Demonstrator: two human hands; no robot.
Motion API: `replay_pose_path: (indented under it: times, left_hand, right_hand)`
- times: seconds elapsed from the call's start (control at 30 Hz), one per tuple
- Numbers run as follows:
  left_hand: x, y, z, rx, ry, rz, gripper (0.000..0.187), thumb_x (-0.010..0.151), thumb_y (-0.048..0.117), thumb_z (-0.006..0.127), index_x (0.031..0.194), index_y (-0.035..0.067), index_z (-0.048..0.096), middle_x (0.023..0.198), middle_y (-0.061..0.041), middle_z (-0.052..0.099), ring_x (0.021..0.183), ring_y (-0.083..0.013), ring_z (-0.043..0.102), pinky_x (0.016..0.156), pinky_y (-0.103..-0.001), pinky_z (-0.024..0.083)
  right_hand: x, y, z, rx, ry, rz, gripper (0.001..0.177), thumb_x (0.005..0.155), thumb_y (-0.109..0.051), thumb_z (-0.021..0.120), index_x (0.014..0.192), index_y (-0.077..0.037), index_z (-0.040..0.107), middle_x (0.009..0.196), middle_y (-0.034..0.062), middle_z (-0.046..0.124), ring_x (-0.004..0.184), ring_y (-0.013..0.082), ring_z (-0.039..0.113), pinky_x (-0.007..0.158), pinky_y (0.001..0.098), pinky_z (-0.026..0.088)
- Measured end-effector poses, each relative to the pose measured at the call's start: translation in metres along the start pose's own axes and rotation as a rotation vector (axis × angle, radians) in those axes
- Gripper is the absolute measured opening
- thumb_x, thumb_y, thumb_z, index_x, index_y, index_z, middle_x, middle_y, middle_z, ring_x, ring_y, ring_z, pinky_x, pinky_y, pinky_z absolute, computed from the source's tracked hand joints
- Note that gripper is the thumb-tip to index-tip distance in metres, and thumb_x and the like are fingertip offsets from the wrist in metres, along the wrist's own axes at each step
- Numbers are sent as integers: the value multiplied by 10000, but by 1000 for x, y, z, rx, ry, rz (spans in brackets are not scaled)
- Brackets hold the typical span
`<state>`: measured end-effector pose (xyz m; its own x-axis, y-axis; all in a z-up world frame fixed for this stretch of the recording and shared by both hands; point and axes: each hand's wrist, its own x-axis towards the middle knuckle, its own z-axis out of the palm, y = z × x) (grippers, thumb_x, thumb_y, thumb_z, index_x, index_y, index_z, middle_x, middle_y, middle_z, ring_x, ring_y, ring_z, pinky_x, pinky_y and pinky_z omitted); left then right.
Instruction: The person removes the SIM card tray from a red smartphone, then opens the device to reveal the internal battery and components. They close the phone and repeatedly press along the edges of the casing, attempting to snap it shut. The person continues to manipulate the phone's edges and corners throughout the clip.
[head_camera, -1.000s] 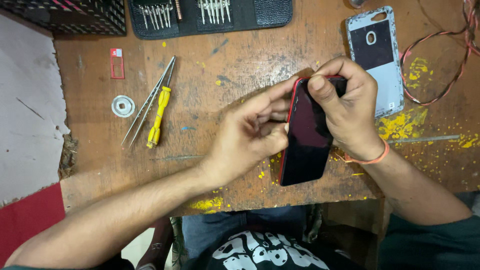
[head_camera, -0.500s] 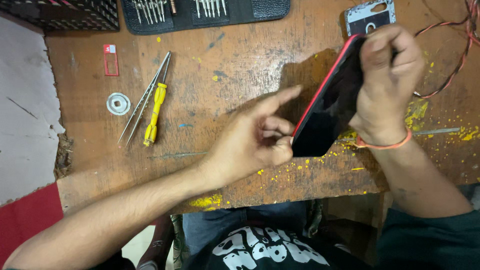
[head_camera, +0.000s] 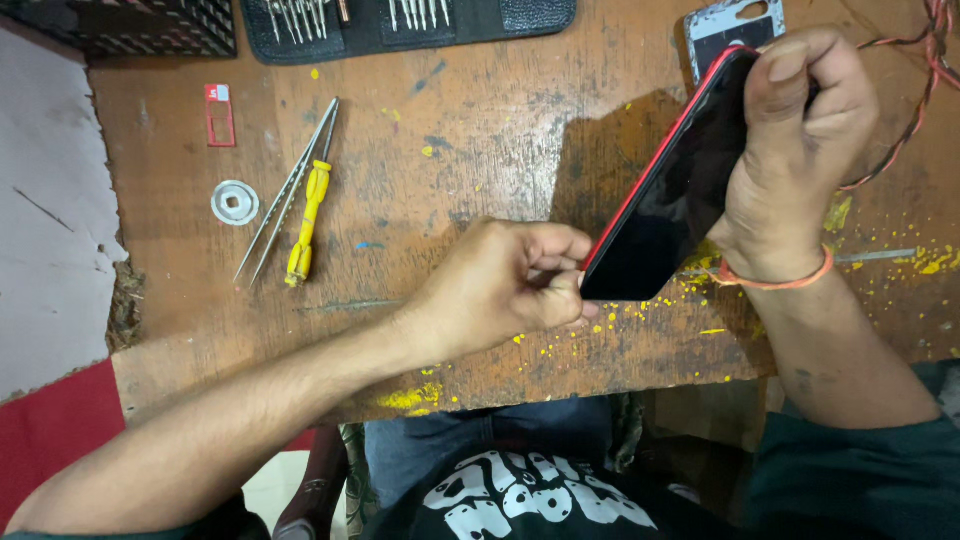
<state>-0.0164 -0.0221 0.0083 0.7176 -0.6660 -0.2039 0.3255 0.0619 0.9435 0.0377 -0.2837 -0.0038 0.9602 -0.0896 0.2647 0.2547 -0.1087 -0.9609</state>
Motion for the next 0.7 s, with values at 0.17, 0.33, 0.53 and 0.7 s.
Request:
replay_pose_path:
  times: [0.17, 0.33, 0.53, 0.7]
  left_hand:
    - [-4, 8, -7, 372, 60, 91, 293, 931, 100, 717, 1215, 40, 679, 873, -35, 755, 799, -81, 764, 706, -251, 612]
    - [-6, 22, -19, 421, 238, 162, 309, 934, 73, 725, 1242, 69, 704, 762, -40, 711, 680, -93, 670, 615, -274, 576]
    - [-5, 30, -29, 467, 241, 211, 394, 867, 102, 780, 1245, 48, 682, 816, -43, 732, 716, -102, 695, 646, -272, 589]
    - [-7, 22, -17, 483, 254, 203, 366, 923, 79, 723, 1279, 21, 657, 889, -73, 755, 747, -91, 742, 670, -257, 610]
  right_hand:
    - [2, -11, 10, 84, 3, -31, 427, 1120, -398, 758, 1190, -39, 537, 965, -43, 485, 848, 37, 413, 786, 182, 343]
    - [-12, -26, 37, 290, -176, 69, 709, 1019, -244, 876, 1487, -61, 377, 1243, 12, 564, 1131, 105, 553, 1040, 248, 466]
    - [-28, -33, 57, 262, -258, 231, 900, 881, -127, 906, 1560, -43, 322, 1411, 43, 507, 1284, 115, 516, 1188, 279, 440]
    - [-28, -33, 56, 210, -316, 228, 814, 921, -91, 895, 1473, -42, 300, 1275, 53, 488, 1185, 127, 524, 1079, 292, 481]
